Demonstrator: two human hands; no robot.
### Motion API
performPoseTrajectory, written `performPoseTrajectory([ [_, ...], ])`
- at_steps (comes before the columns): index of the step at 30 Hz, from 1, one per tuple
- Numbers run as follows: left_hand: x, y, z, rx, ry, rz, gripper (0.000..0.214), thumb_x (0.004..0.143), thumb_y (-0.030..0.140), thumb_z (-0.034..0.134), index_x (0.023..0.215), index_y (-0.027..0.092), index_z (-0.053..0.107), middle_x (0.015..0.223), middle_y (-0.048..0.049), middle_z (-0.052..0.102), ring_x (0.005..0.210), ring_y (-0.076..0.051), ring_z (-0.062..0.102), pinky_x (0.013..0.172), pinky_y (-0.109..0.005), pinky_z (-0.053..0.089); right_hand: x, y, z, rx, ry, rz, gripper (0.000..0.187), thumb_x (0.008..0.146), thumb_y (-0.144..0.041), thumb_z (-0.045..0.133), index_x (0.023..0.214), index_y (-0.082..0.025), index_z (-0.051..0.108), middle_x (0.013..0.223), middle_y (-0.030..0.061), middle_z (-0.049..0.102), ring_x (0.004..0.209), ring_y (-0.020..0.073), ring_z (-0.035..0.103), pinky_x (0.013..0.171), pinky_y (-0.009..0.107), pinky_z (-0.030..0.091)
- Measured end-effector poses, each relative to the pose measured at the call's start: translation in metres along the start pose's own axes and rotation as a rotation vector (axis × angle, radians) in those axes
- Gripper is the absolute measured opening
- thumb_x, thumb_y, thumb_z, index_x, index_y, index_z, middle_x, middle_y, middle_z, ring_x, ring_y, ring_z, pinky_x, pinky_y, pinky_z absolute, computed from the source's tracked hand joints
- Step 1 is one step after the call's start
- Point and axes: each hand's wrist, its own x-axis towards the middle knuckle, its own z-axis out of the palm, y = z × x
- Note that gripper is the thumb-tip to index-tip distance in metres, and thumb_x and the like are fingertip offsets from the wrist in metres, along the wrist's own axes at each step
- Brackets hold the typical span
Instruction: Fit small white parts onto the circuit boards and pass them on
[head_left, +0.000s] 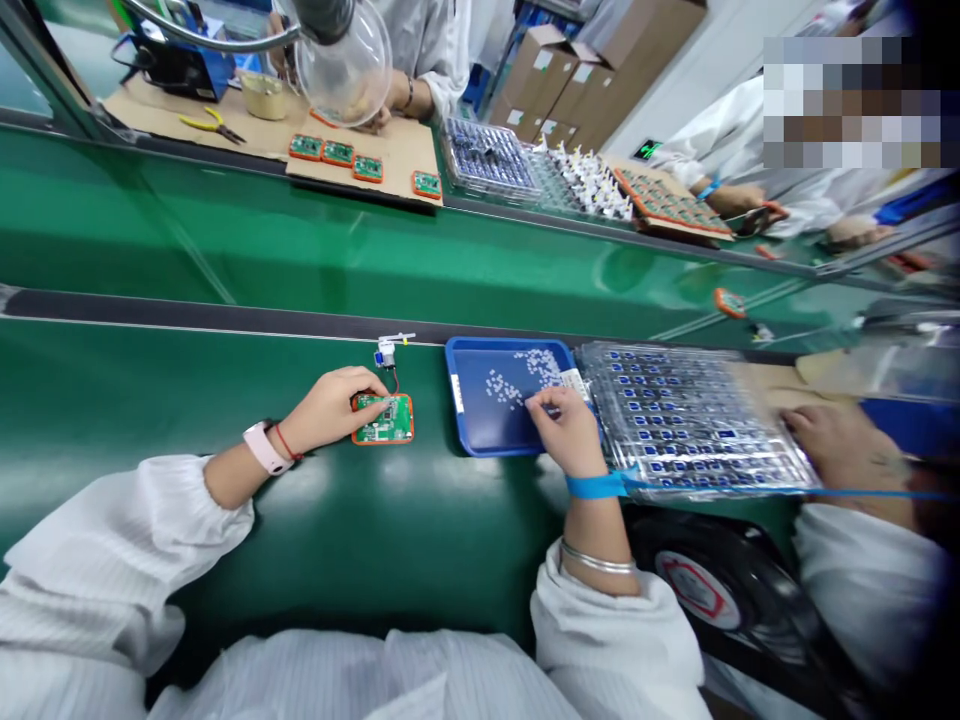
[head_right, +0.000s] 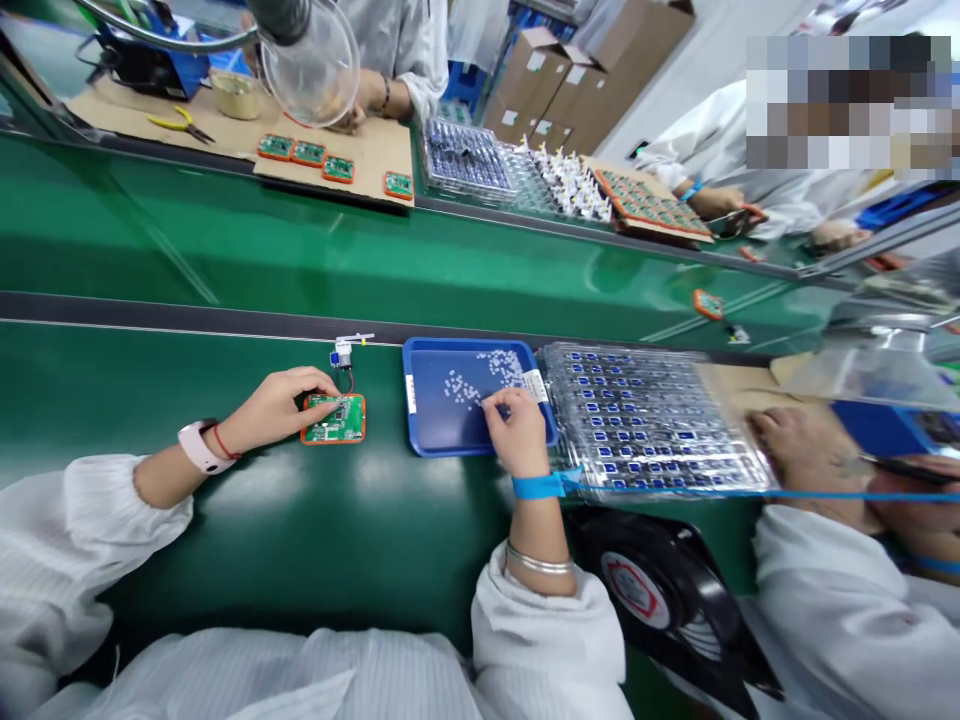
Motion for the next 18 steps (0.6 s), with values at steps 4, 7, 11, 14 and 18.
performPoseTrajectory([
  [4,0.000,0.001,-0.001,0.002,-0.001,0.002,0.016,0.083,0.030,0.052,0.084,0.018,0.064,0.086,-0.0040,0.067,0.078,-0.016,0.060,0.071,-0.028,0.045,0.000,0.016,0.003,-0.036,-0.016,0.010,0.019,0.073,-0.035,0.054,0.066,-0.019,0.060,0.078,0.0075,0.060,0.081,0.0222,0.054,0.073,0.039,0.045],
  [7,0.000,0.001,0.000,-0.002,-0.008,-0.007,0.017,0.083,0.031,0.053,0.084,0.018,0.064,0.086,-0.0042,0.067,0.078,-0.016,0.060,0.071,-0.028,0.045,0.000,0.018,0.005,-0.058,-0.044,0.003,0.020,0.073,-0.036,0.053,0.065,-0.019,0.060,0.077,0.0074,0.059,0.078,0.0214,0.053,0.071,0.038,0.045],
  [11,0.001,0.001,0.000,-0.015,0.004,-0.018,0.014,0.081,0.029,0.055,0.082,0.018,0.064,0.084,-0.0040,0.067,0.077,-0.016,0.060,0.071,-0.028,0.045,0.002,0.013,0.001,-0.061,-0.077,-0.039,0.018,0.073,-0.032,0.053,0.061,-0.019,0.056,0.076,0.0078,0.057,0.079,0.0216,0.053,0.076,0.041,0.045],
  [14,0.001,0.001,0.001,-0.044,0.044,-0.018,0.013,0.081,0.026,0.055,0.077,0.017,0.064,0.083,-0.0038,0.067,0.077,-0.015,0.060,0.071,-0.028,0.045,-0.001,-0.019,0.003,0.011,-0.047,-0.100,0.016,0.076,-0.030,0.051,0.065,-0.020,0.055,0.083,0.0094,0.056,0.086,0.0228,0.053,0.081,0.042,0.044],
  [18,0.001,0.004,0.003,-0.089,0.087,-0.013,0.015,0.081,0.027,0.056,0.074,0.017,0.065,0.083,-0.0040,0.068,0.078,-0.016,0.061,0.075,-0.030,0.047,-0.014,-0.091,0.028,0.218,-0.158,-0.248,0.014,0.083,-0.026,0.047,0.072,-0.021,0.055,0.096,0.0093,0.055,0.096,0.0213,0.053,0.085,0.039,0.044],
])
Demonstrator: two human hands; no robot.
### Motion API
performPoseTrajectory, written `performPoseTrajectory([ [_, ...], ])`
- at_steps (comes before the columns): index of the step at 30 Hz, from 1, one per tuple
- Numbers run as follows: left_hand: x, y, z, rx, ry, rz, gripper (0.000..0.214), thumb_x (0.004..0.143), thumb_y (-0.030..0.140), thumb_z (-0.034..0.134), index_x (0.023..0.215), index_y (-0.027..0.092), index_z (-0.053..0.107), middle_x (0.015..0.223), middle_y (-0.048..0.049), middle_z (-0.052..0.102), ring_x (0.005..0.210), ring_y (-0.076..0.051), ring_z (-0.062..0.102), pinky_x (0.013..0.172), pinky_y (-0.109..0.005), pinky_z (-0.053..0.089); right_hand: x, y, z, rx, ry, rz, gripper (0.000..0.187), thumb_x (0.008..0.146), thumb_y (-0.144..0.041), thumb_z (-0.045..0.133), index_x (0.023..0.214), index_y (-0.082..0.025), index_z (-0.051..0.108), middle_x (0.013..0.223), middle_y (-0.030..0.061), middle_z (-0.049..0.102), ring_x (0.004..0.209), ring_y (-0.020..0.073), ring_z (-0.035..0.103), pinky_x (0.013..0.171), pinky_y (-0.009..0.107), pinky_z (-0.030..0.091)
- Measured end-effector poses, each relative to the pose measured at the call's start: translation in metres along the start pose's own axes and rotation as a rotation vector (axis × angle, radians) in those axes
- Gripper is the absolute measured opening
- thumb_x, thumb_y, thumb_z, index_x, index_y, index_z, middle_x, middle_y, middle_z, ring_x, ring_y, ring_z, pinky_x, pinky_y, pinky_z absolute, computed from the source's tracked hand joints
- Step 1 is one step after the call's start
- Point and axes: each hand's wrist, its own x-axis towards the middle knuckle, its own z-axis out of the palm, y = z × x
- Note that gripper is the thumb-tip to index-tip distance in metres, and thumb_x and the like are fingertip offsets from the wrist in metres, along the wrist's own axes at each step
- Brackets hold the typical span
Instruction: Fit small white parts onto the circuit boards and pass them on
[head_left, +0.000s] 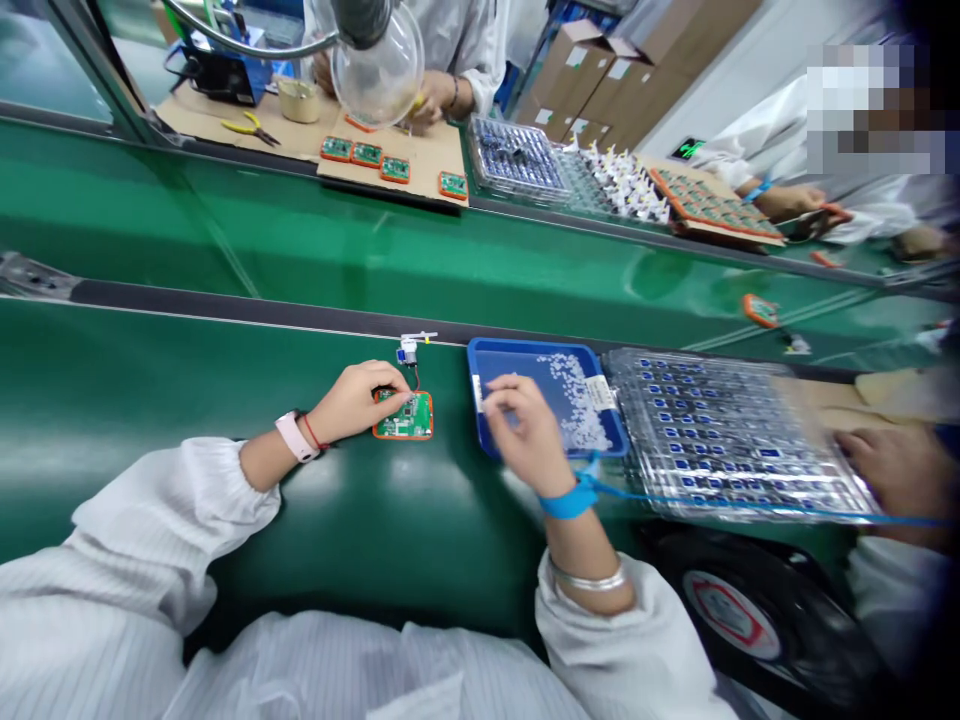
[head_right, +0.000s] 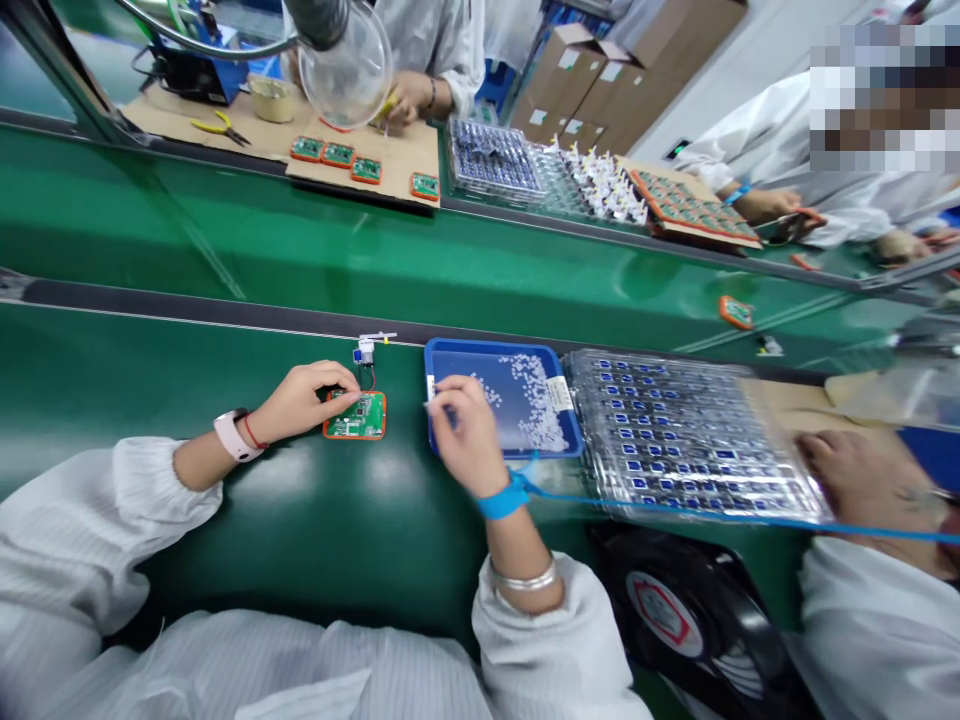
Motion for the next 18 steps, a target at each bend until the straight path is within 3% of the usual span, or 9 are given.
performPoseTrajectory([
  [3,0.000,0.002,0.000,-0.040,-0.017,0.007,0.015,0.081,0.028,0.057,0.077,0.018,0.067,0.086,-0.0045,0.069,0.082,-0.017,0.062,0.079,-0.031,0.047,0.006,-0.029,0.037,0.134,-0.098,-0.062,0.013,0.083,-0.021,0.046,0.072,-0.021,0.052,0.097,0.0083,0.053,0.097,0.0199,0.053,0.087,0.038,0.043],
  [6,0.000,0.001,0.000,-0.046,-0.025,0.024,0.013,0.081,0.027,0.058,0.078,0.019,0.068,0.087,-0.0042,0.069,0.084,-0.017,0.061,0.081,-0.032,0.047,0.012,-0.032,0.060,0.199,-0.113,-0.060,0.012,0.082,-0.019,0.046,0.071,-0.020,0.050,0.098,0.0081,0.052,0.098,0.0198,0.051,0.086,0.039,0.043],
  [12,0.000,-0.003,0.002,-0.010,-0.026,0.018,0.010,0.078,0.021,0.060,0.073,0.019,0.068,0.086,-0.0030,0.069,0.083,-0.017,0.061,0.080,-0.032,0.046,0.016,-0.024,0.067,0.209,-0.141,-0.053,0.010,0.081,-0.018,0.047,0.071,-0.020,0.050,0.098,0.0080,0.051,0.098,0.0197,0.050,0.088,0.039,0.042],
  [18,0.009,0.001,0.002,-0.009,-0.073,-0.131,0.011,0.073,0.017,0.060,0.065,0.017,0.068,0.080,-0.0027,0.069,0.075,-0.016,0.063,0.072,-0.027,0.048,0.019,-0.021,0.069,0.216,-0.201,0.030,0.014,0.079,-0.017,0.047,0.066,-0.019,0.051,0.091,0.0072,0.050,0.089,0.0180,0.051,0.080,0.036,0.045],
])
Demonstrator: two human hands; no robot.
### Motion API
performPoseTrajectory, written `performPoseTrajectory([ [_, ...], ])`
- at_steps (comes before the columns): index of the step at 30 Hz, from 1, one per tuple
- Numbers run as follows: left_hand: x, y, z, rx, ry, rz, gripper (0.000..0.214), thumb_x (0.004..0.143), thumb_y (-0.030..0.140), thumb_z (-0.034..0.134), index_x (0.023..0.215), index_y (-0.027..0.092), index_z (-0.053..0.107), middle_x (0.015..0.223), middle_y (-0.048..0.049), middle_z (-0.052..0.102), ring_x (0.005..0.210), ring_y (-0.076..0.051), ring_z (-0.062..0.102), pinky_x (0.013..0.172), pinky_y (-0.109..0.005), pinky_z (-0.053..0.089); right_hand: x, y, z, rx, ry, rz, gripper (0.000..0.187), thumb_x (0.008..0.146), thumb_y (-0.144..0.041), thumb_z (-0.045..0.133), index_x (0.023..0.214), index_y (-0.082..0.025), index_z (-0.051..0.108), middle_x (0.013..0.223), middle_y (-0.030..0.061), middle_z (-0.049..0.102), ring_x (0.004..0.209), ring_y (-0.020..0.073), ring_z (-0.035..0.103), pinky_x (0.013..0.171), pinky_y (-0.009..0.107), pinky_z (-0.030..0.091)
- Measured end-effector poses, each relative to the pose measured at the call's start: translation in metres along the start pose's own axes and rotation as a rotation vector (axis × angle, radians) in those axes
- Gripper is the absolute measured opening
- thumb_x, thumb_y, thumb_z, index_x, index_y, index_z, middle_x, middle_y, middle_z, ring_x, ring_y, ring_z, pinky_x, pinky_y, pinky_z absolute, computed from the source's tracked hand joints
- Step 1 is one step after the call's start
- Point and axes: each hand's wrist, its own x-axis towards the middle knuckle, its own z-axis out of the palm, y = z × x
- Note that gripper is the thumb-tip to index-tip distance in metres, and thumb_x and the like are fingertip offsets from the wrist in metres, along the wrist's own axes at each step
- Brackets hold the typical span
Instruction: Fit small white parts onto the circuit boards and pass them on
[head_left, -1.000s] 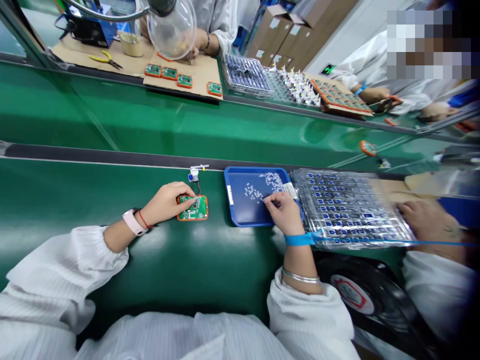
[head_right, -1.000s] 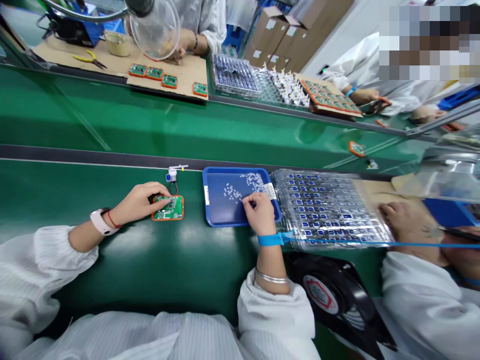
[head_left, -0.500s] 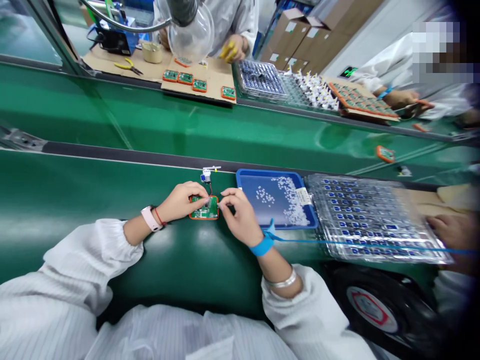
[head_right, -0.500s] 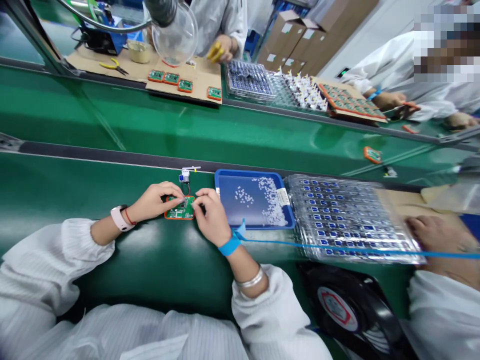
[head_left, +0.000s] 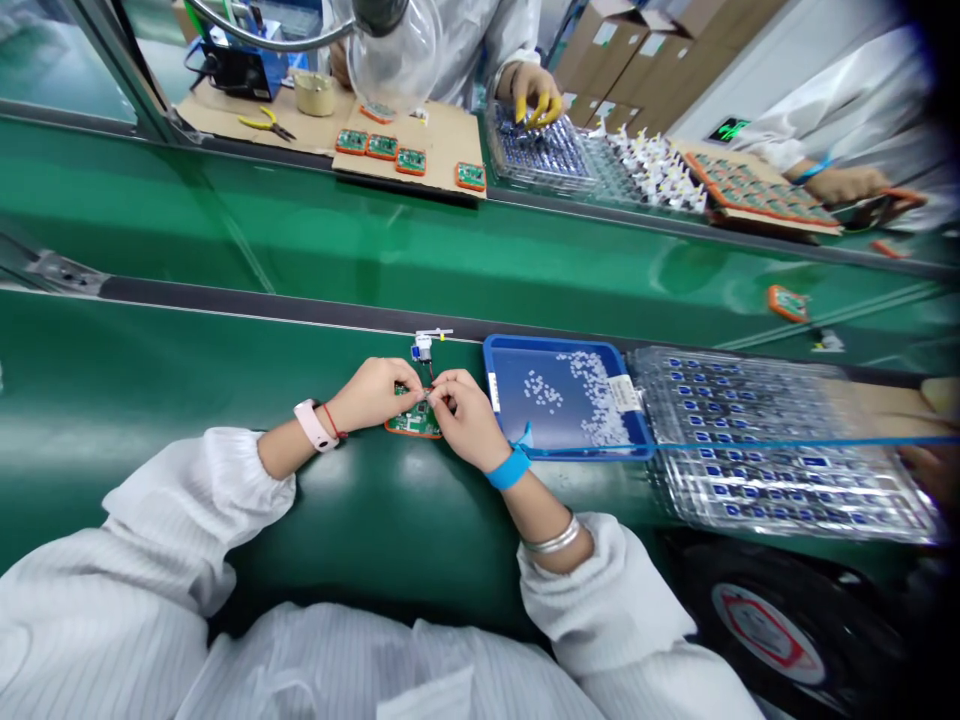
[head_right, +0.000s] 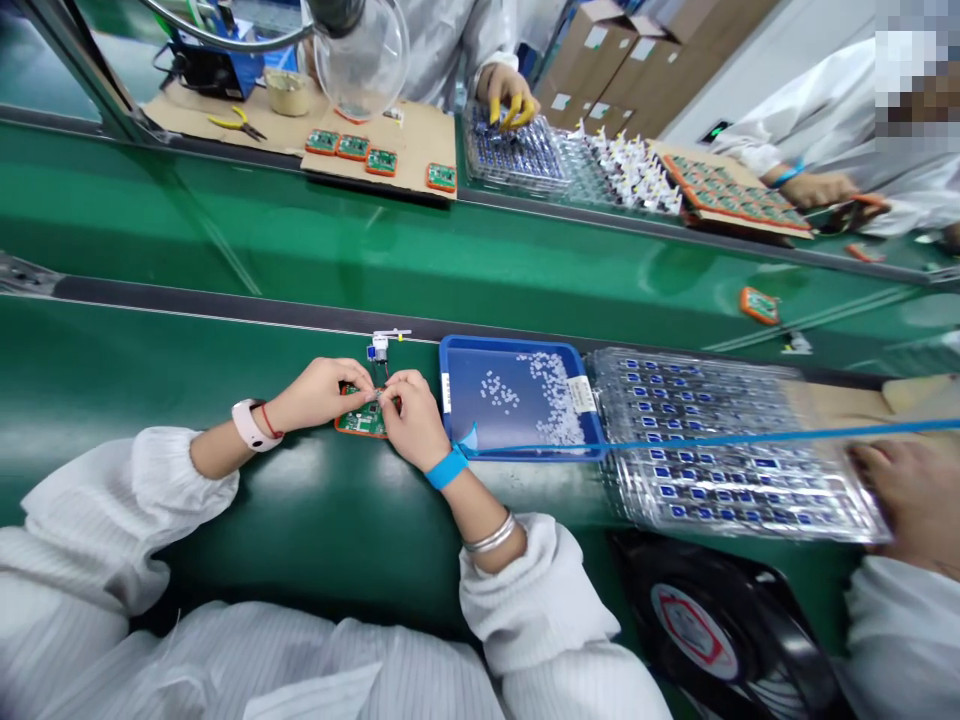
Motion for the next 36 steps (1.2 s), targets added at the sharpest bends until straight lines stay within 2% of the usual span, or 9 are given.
performPoseTrajectory([
  [5,0.002,0.001,-0.004,0.064,-0.029,-0.071,0.011,0.072,0.018,0.060,0.064,0.016,0.066,0.075,-0.0019,0.068,0.071,-0.015,0.062,0.068,-0.026,0.046,0.000,-0.004,0.006,-0.035,0.034,-0.011,0.015,0.079,-0.015,0.046,0.065,-0.019,0.050,0.088,0.0076,0.050,0.086,0.0184,0.051,0.078,0.035,0.045],
  [8,-0.010,0.000,-0.008,0.159,0.005,-0.005,0.020,0.074,0.032,0.063,0.086,0.016,0.066,0.089,-0.0050,0.067,0.081,-0.019,0.061,0.074,-0.030,0.047,-0.005,-0.011,-0.004,-0.130,0.100,-0.102,0.014,0.080,-0.015,0.046,0.069,-0.019,0.051,0.090,0.0081,0.052,0.091,0.0195,0.051,0.083,0.037,0.043],
  [12,-0.028,-0.001,-0.013,0.377,-0.120,0.197,0.065,0.070,0.052,0.066,0.125,0.022,0.048,0.120,-0.0096,0.058,0.112,-0.028,0.050,0.092,-0.041,0.039,-0.028,0.004,-0.058,-0.327,0.241,-0.124,0.006,0.081,-0.020,0.049,0.078,-0.019,0.054,0.089,0.0083,0.058,0.090,0.0208,0.053,0.083,0.037,0.043],
  [16,-0.030,0.003,-0.013,0.491,-0.160,0.207,0.059,0.075,0.050,0.061,0.126,0.024,0.046,0.112,-0.0089,0.061,0.101,-0.028,0.055,0.087,-0.041,0.040,-0.065,0.051,-0.128,-0.613,0.379,0.208,0.008,0.074,-0.025,0.054,0.077,-0.018,0.057,0.079,0.0079,0.061,0.075,0.0212,0.056,0.074,0.037,0.045],
  [19,-0.019,0.005,-0.015,0.400,-0.129,0.134,0.062,0.069,0.051,0.065,0.122,0.023,0.048,0.106,-0.0078,0.063,0.095,-0.027,0.059,0.083,-0.039,0.043,-0.082,0.079,-0.151,-0.663,0.320,0.402,0.010,0.068,-0.026,0.058,0.074,-0.017,0.058,0.074,0.0062,0.061,0.064,0.0185,0.056,0.068,0.034,0.046],
  [23,0.013,0.005,-0.032,0.032,-0.023,0.012,0.066,0.066,0.051,0.070,0.119,0.023,0.044,0.105,-0.0050,0.065,0.099,-0.024,0.061,0.085,-0.036,0.045,-0.080,0.086,-0.148,-0.622,0.284,0.389,0.013,0.067,-0.023,0.057,0.079,-0.017,0.061,0.079,0.0060,0.062,0.064,0.0164,0.057,0.069,0.032,0.048],
  [26,0.051,0.002,-0.056,-0.174,0.200,-0.023,0.062,0.070,0.049,0.067,0.118,0.017,0.041,0.105,-0.0084,0.065,0.093,-0.021,0.063,0.080,-0.034,0.047,-0.075,0.081,-0.143,-0.571,0.259,0.387,0.016,0.068,-0.019,0.054,0.081,-0.016,0.062,0.080,0.0066,0.063,0.063,0.0157,0.058,0.069,0.032,0.048],
  [31,0.097,-0.028,-0.095,0.155,0.628,0.016,0.063,0.071,0.047,0.069,0.114,0.009,0.043,0.110,-0.0092,0.060,0.100,-0.016,0.057,0.085,-0.030,0.043,-0.075,0.080,-0.143,-0.490,0.254,0.360,0.014,0.069,-0.019,0.053,0.079,-0.016,0.062,0.075,0.0058,0.063,0.060,0.0149,0.058,0.066,0.031,0.050],
  [36,0.090,-0.089,-0.117,0.591,0.369,-0.205,0.063,0.064,0.052,0.070,0.106,0.009,0.051,0.102,-0.0069,0.063,0.090,-0.020,0.056,0.082,-0.035,0.044,-0.074,0.080,-0.139,-0.478,0.263,0.391,0.015,0.069,-0.022,0.054,0.080,-0.016,0.062,0.073,0.0056,0.063,0.060,0.0153,0.058,0.064,0.031,0.050],
])
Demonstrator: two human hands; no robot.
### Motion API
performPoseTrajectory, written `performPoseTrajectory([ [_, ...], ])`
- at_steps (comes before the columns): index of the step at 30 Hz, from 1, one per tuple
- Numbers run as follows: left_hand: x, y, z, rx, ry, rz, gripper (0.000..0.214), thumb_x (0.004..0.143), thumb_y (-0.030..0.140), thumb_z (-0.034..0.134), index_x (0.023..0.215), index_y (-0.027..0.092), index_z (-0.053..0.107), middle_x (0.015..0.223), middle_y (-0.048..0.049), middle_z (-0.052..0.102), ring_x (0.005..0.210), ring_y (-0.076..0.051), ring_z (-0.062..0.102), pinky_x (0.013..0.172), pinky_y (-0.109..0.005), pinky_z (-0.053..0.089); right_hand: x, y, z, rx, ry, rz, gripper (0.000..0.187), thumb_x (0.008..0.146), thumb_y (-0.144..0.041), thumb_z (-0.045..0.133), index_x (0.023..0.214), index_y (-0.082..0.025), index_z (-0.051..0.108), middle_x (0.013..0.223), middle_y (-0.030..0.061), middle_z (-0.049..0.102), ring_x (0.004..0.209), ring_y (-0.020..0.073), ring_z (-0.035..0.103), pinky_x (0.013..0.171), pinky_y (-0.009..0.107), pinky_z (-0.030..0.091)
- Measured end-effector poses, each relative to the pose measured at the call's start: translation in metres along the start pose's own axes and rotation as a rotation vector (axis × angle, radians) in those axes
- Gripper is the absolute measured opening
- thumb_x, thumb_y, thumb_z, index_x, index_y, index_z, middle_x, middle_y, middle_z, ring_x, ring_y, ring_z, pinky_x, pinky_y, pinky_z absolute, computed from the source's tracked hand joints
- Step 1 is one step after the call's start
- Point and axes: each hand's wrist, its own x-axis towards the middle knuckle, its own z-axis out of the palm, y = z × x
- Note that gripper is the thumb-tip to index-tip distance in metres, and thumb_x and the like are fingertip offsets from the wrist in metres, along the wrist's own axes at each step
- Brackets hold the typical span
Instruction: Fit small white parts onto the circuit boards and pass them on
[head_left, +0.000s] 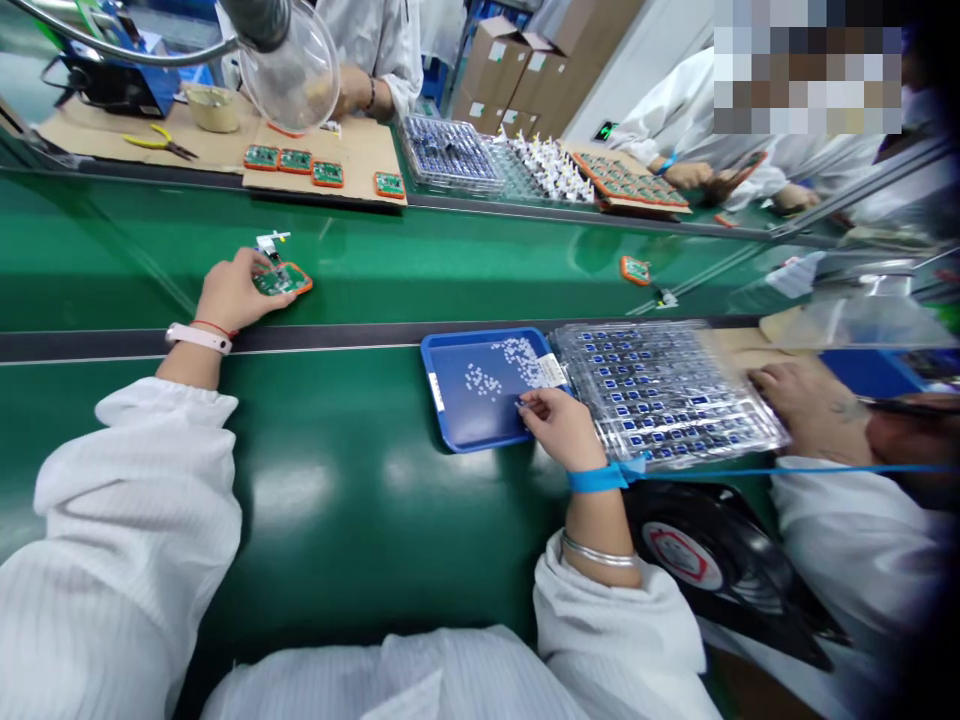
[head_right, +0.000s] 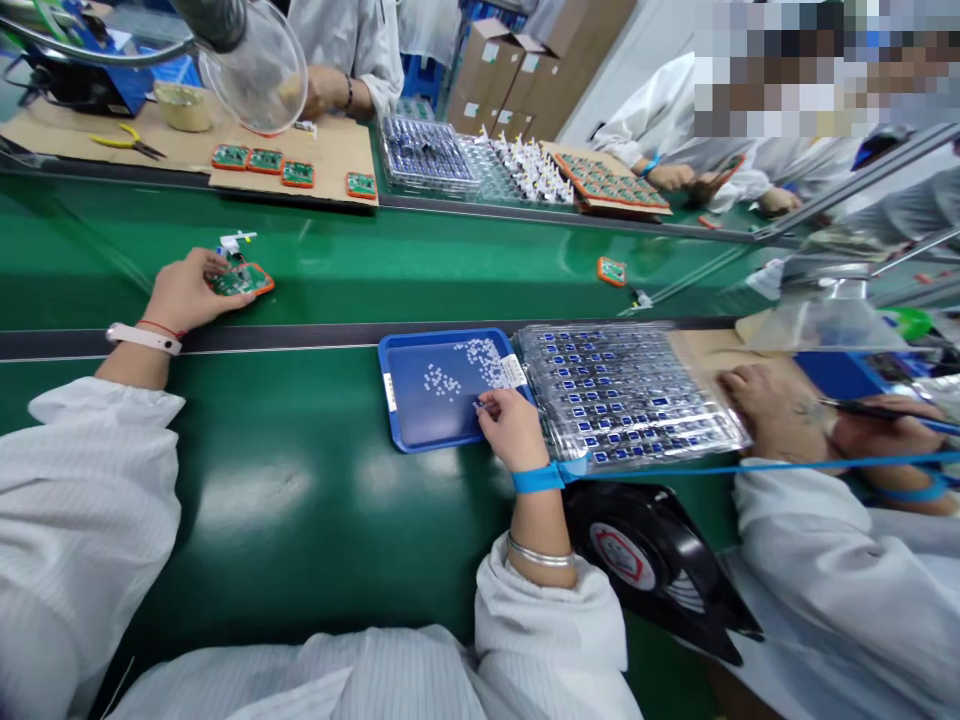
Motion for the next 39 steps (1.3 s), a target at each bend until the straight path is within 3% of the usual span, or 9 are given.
performPoseTrajectory([
  [2,-0.001,-0.018,0.004,0.077,-0.059,-0.012,0.064,0.064,0.052,0.070,0.108,0.009,0.052,0.103,-0.0078,0.063,0.089,-0.021,0.055,0.082,-0.036,0.044,0.002,-0.004,0.002,-0.035,0.006,0.000,0.013,0.069,-0.019,0.052,0.077,-0.015,0.062,0.073,0.0063,0.063,0.061,0.0159,0.058,0.066,0.031,0.049],
  [5,-0.002,-0.028,0.007,0.096,-0.015,0.006,0.063,0.067,0.050,0.067,0.113,0.008,0.052,0.108,-0.0099,0.061,0.093,-0.023,0.052,0.086,-0.039,0.041,0.005,-0.009,0.005,-0.089,0.021,-0.013,0.014,0.069,-0.015,0.050,0.074,-0.015,0.062,0.072,0.0067,0.064,0.064,0.0170,0.059,0.069,0.032,0.048],
  [12,-0.004,-0.020,0.008,0.055,0.161,0.052,0.048,0.075,0.039,0.058,0.113,0.009,0.054,0.113,-0.0141,0.056,0.109,-0.028,0.046,0.097,-0.043,0.031,0.017,-0.014,0.006,-0.102,0.029,-0.004,0.016,0.068,-0.012,0.048,0.074,-0.016,0.062,0.068,0.0050,0.064,0.060,0.0162,0.057,0.066,0.030,0.047],
  [16,-0.006,-0.018,0.008,0.043,0.179,0.072,0.041,0.077,0.039,0.053,0.108,0.012,0.056,0.108,-0.0117,0.058,0.106,-0.028,0.048,0.096,-0.041,0.031,0.026,-0.016,0.010,-0.013,0.036,-0.020,0.014,0.070,-0.014,0.048,0.073,-0.016,0.061,0.066,0.0035,0.063,0.058,0.0146,0.056,0.064,0.029,0.047],
  [22,-0.006,-0.011,0.001,0.091,0.091,0.066,0.039,0.081,0.039,0.047,0.107,0.011,0.056,0.105,-0.0071,0.058,0.100,-0.022,0.048,0.096,-0.038,0.030,0.040,-0.016,0.017,0.141,0.114,-0.069,0.015,0.072,-0.015,0.049,0.079,-0.015,0.062,0.078,0.0064,0.065,0.068,0.0151,0.060,0.071,0.031,0.051],
  [27,-0.006,-0.005,-0.004,0.137,0.063,0.056,0.039,0.082,0.038,0.048,0.109,0.011,0.057,0.104,-0.0073,0.060,0.098,-0.023,0.049,0.093,-0.038,0.033,0.035,-0.005,0.011,0.224,0.146,-0.100,0.024,0.073,-0.013,0.045,0.088,-0.016,0.064,0.089,0.0069,0.068,0.081,0.0172,0.063,0.077,0.033,0.051],
  [35,-0.005,-0.005,-0.005,0.195,-0.020,0.061,0.045,0.081,0.044,0.047,0.110,0.012,0.058,0.092,-0.0054,0.060,0.086,-0.022,0.049,0.085,-0.034,0.036,0.025,-0.005,0.007,0.162,0.187,-0.196,0.040,0.070,-0.009,0.044,0.106,-0.015,0.059,0.098,0.0071,0.069,0.098,0.0207,0.060,0.089,0.038,0.046],
  [39,-0.004,-0.006,-0.005,0.212,-0.040,0.085,0.042,0.081,0.044,0.046,0.108,0.013,0.058,0.092,-0.0038,0.061,0.086,-0.021,0.050,0.083,-0.032,0.037,0.026,-0.008,0.009,0.132,0.190,-0.227,0.040,0.069,-0.008,0.044,0.106,-0.014,0.059,0.095,0.0065,0.070,0.099,0.0215,0.059,0.091,0.039,0.045],
])
